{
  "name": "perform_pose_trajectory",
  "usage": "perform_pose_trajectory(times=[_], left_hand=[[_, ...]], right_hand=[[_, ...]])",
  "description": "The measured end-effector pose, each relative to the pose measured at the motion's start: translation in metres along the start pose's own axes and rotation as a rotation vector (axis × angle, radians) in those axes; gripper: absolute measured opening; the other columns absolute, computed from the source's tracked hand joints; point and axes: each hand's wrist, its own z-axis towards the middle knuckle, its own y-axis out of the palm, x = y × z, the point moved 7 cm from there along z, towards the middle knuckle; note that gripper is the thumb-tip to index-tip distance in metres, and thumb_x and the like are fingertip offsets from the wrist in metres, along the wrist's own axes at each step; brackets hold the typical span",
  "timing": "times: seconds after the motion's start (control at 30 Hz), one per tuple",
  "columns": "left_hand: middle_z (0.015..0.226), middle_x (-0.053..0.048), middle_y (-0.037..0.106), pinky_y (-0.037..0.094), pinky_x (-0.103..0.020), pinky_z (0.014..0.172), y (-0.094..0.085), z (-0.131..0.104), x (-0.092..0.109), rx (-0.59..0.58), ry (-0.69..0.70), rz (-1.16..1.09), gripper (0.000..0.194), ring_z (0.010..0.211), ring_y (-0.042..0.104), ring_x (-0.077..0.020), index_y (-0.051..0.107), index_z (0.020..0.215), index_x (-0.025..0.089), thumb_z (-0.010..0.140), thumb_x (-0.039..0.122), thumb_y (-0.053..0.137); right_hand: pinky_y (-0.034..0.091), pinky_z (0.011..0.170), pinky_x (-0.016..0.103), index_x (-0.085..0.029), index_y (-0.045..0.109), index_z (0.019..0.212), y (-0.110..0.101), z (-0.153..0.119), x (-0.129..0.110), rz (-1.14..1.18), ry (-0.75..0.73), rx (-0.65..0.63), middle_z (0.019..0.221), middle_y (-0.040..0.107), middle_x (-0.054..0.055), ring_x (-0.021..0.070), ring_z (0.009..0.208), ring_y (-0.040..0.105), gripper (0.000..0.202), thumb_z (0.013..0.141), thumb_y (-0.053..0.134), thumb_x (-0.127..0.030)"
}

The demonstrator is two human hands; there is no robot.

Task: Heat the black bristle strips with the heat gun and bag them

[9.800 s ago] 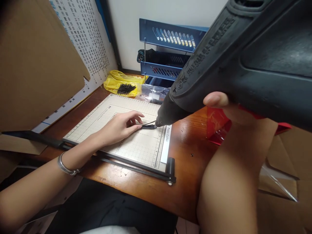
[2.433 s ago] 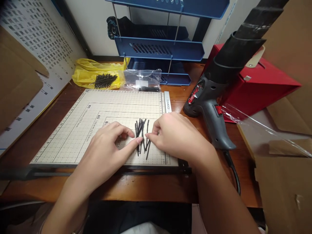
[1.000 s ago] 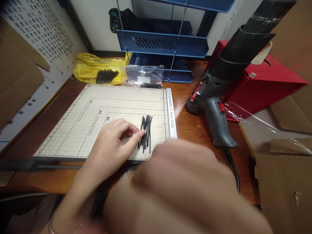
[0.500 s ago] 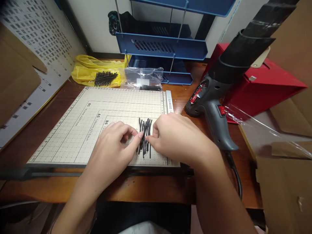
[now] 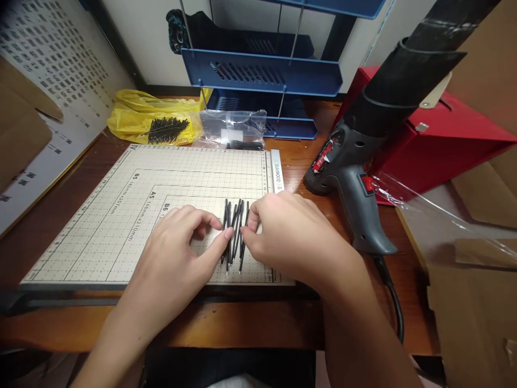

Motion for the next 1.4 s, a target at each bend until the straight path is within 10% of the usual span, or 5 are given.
perform_pose_trajectory(times=[1.4], left_hand=[[0.081, -0.001, 0.058, 0.042, -0.041, 0.078, 0.001, 0.0, 0.002, 0.003, -0.008, 0.024, 0.013, 0.083, 0.054, -0.0237, 0.056, 0.086, 0.023, 0.093, 0.03, 0.065]], right_hand=[[0.025, 0.054, 0.027, -0.024, 0.07, 0.068, -0.003, -0.01, 0.007, -0.086, 0.016, 0.09, 0.054, 0.053, -0.001, 0.0114, 0.05, 0.038, 0.023, 0.082, 0.056, -0.037]])
